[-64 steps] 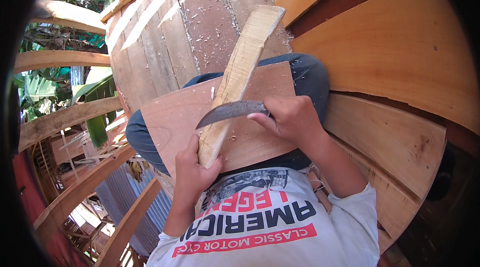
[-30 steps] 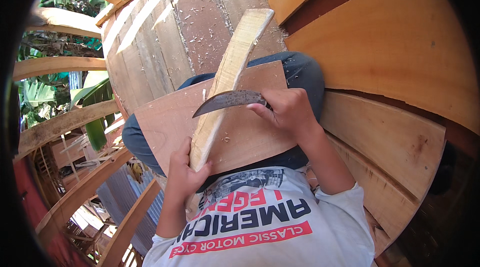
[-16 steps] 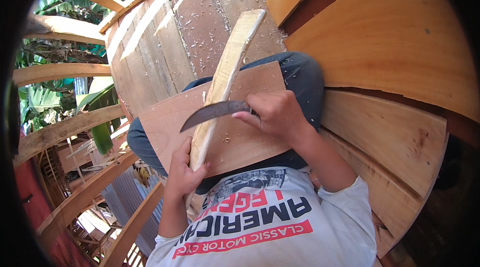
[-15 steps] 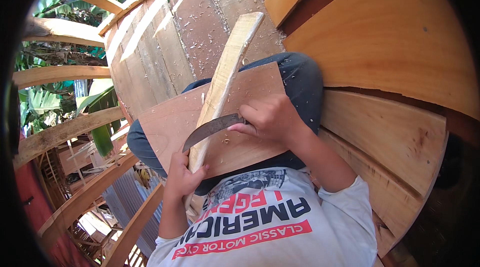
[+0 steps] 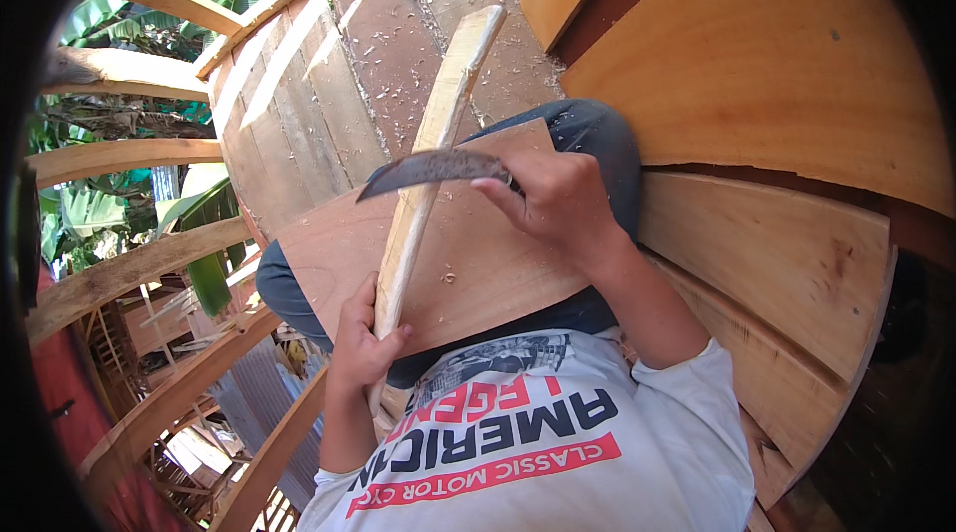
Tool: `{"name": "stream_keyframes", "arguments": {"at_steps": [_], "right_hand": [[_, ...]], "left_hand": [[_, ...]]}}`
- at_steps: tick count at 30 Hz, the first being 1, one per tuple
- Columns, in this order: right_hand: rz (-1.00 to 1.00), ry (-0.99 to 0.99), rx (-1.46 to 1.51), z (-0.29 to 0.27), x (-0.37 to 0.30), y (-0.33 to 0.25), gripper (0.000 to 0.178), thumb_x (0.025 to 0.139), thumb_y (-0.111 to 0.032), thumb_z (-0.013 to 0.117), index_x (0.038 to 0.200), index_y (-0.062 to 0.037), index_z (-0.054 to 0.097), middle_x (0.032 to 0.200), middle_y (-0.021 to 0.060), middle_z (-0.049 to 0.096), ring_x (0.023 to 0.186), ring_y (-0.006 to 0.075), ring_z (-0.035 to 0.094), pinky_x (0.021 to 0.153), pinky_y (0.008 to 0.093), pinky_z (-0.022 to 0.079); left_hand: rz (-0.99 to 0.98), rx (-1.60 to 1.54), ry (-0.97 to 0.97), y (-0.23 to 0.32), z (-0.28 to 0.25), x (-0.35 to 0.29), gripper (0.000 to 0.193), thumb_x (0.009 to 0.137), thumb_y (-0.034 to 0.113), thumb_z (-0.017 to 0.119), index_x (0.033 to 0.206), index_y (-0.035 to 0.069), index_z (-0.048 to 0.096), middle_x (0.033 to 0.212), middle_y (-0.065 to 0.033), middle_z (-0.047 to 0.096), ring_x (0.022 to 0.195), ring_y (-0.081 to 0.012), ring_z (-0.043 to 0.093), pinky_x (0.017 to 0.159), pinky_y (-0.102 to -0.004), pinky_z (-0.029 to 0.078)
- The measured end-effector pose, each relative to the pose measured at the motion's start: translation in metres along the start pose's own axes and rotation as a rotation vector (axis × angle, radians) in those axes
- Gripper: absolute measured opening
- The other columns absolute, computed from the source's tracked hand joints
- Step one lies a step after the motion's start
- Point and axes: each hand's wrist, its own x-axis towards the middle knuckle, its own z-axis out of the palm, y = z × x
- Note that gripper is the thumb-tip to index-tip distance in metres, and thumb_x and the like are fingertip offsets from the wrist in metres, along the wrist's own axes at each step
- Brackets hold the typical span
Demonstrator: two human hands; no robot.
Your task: The person sits cross-legged on a wooden platform and uses a curved knife to shave and shape a long, thin piece of wood. They hold the wood against a flat board on their lap and repeatedly scrape the blade along its length to remove thin strips of material.
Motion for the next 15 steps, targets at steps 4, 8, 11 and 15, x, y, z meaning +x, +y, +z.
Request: {"name": "stream_keyframes", "arguments": {"at_steps": [4, 8, 11, 15], "right_hand": [[0.255, 0.045, -0.155, -0.019, 0.020, 0.024, 0.043, 0.088, -0.038, 0.064, 0.064, -0.0037, 0.053, 0.057, 0.0137, 0.053, 0.052, 0.0321, 0.056, 0.046, 0.0369, 0.041], [0.216, -0.022, 0.076, -0.003, 0.003, -0.010, 0.038, 0.086, -0.037, 0.066, 0.071, -0.0036, 0.060, 0.057, 0.0126, 0.055, 0.051, 0.0288, 0.057, 0.048, 0.0351, 0.042], [0.385, -0.159, 0.233, -0.017, 0.005, -0.027, 0.030, 0.086, -0.033, 0.068, 0.080, -0.0038, 0.064, 0.055, 0.0123, 0.052, 0.049, 0.0238, 0.055, 0.048, 0.0332, 0.041], [0.523, -0.487, 0.571, -0.043, 0.003, -0.033, 0.019, 0.086, -0.019, 0.066, 0.095, -0.0033, 0.061, 0.054, 0.0016, 0.045, 0.049, 0.0106, 0.046, 0.047, 0.0281, 0.035]], "left_hand": [[0.001, -0.016, 0.004, -0.003, -0.001, -0.003, 0.040, 0.064, 0.013, 0.066, 0.099, -0.002, 0.053, 0.067, -0.0113, 0.048, 0.062, -0.0162, 0.048, 0.060, -0.0296, 0.042], [-0.045, 0.008, -0.016, 0.005, -0.003, 0.001, 0.044, 0.063, 0.013, 0.066, 0.102, -0.003, 0.052, 0.069, -0.0099, 0.047, 0.064, -0.0165, 0.047, 0.062, -0.0297, 0.041], [0.001, -0.058, -0.025, -0.010, -0.007, -0.008, 0.047, 0.061, 0.013, 0.066, 0.103, -0.004, 0.052, 0.073, -0.0089, 0.048, 0.069, -0.0161, 0.048, 0.065, -0.0287, 0.040], [-0.079, -0.116, -0.096, -0.005, -0.012, -0.006, 0.050, 0.060, 0.017, 0.067, 0.104, -0.004, 0.052, 0.077, -0.0082, 0.047, 0.074, -0.0150, 0.045, 0.068, -0.0272, 0.038]]}}
